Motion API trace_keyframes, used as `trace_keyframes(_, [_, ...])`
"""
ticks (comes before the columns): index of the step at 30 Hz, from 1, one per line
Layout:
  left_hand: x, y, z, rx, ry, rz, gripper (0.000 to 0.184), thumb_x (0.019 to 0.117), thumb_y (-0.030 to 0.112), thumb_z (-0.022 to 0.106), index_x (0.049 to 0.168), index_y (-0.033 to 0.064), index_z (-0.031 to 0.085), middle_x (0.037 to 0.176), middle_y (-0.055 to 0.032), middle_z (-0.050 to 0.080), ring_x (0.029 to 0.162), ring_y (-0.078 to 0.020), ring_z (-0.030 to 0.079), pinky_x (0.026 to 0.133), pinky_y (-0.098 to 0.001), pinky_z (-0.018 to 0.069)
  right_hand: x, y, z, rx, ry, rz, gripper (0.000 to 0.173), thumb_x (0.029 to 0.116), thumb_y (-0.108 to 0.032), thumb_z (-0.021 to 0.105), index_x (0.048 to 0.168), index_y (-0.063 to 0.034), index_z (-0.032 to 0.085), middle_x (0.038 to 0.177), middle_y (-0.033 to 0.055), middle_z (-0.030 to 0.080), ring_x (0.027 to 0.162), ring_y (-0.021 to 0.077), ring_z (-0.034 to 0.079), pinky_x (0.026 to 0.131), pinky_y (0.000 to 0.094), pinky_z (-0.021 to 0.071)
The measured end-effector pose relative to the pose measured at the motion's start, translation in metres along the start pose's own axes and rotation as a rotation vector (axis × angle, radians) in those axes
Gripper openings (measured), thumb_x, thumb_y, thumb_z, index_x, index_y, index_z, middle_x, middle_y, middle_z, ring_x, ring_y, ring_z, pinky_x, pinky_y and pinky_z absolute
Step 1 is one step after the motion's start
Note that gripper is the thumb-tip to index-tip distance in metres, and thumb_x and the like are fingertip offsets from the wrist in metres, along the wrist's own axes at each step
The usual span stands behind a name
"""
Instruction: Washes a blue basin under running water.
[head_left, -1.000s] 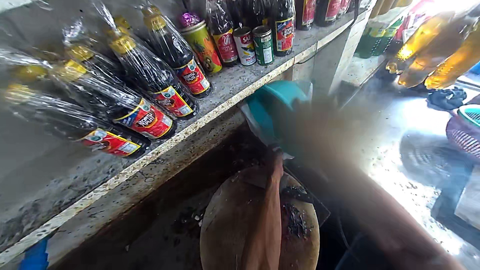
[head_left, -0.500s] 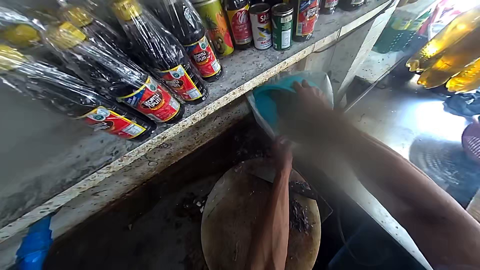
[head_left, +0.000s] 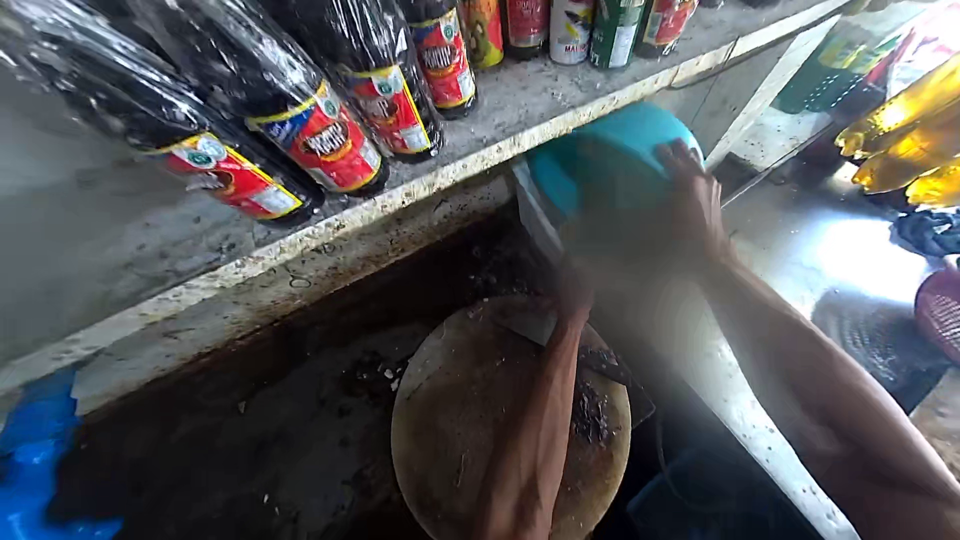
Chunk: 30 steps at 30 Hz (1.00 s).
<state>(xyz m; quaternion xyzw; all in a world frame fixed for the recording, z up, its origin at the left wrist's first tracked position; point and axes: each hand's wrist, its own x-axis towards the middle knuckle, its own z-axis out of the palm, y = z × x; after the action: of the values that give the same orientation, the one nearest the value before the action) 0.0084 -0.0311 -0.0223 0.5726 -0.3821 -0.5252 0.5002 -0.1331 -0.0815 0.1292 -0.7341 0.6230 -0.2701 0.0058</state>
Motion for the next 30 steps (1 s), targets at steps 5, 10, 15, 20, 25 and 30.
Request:
trace_keyframes(5, [0.004,0.004,-0.010,0.044,-0.045,0.008,0.049,0.0962,0.004,0.063,0.144,0.0094,0.054,0.108,-0.0173,0.066,0.080,-0.0201,0.063,0.078,-0.0398,0.0560,-0.006,-0.008,0.000,-0.006,-0.047,-0.097,0.061,0.0903,0.001,0.063,0.150,-0.0113,0.053,0.160,0.0180,0.043,0.146,0.0437,0.041,0.111,0.0653,0.0401])
trace_keyframes(10, [-0.003,0.011,-0.014,0.010,-0.042,-0.036,0.051,0.0974,0.005,0.063,0.147,0.0089,0.051,0.135,-0.0198,0.059,0.094,-0.0244,0.065,0.086,-0.0419,0.0558,-0.011,-0.009,0.003,0.024,-0.025,-0.098,0.061,0.0897,0.002,0.060,0.149,-0.0073,0.052,0.160,0.0211,0.041,0.147,0.0454,0.039,0.114,0.0629,0.0379])
trace_keyframes(15, [-0.005,0.010,-0.017,0.046,-0.058,-0.053,0.051,0.0990,0.011,0.063,0.148,0.0102,0.051,0.117,-0.0213,0.067,0.090,-0.0262,0.067,0.084,-0.0446,0.0562,-0.010,-0.005,-0.006,0.060,0.010,-0.012,0.059,0.0880,0.000,0.061,0.146,-0.0040,0.055,0.155,0.0227,0.047,0.140,0.0463,0.047,0.107,0.0636,0.0442])
trace_keyframes(20, [-0.013,0.030,-0.030,0.507,-0.097,0.081,0.056,0.0981,0.024,0.066,0.150,0.0106,0.049,0.141,-0.0201,0.055,0.119,-0.0316,0.061,0.098,-0.0502,0.0524,-0.003,0.013,-0.021,0.089,-0.053,0.042,0.060,0.0866,0.002,0.060,0.146,-0.0065,0.057,0.152,0.0189,0.053,0.132,0.0431,0.057,0.103,0.0669,0.0465])
trace_keyframes(25, [0.015,0.076,-0.014,0.780,-0.022,0.552,0.055,0.0979,0.026,0.064,0.148,0.0078,0.051,0.152,-0.0237,0.044,0.138,-0.0393,0.046,0.109,-0.0519,0.0455,0.007,0.026,-0.037,0.167,-0.073,0.087,0.056,0.0873,0.005,0.055,0.143,-0.0028,0.059,0.143,0.0217,0.059,0.124,0.0414,0.062,0.101,0.0640,0.0473])
trace_keyframes(30, [0.107,0.080,0.048,1.001,-0.146,0.694,0.065,0.0966,0.044,0.062,0.154,0.0191,0.045,0.167,-0.0195,0.023,0.152,-0.0388,0.029,0.116,-0.0508,0.0395,-0.002,0.023,-0.034,0.193,-0.030,0.029,0.055,0.0871,0.007,0.054,0.141,-0.0029,0.060,0.143,0.0203,0.060,0.123,0.0374,0.063,0.099,0.0584,0.0506])
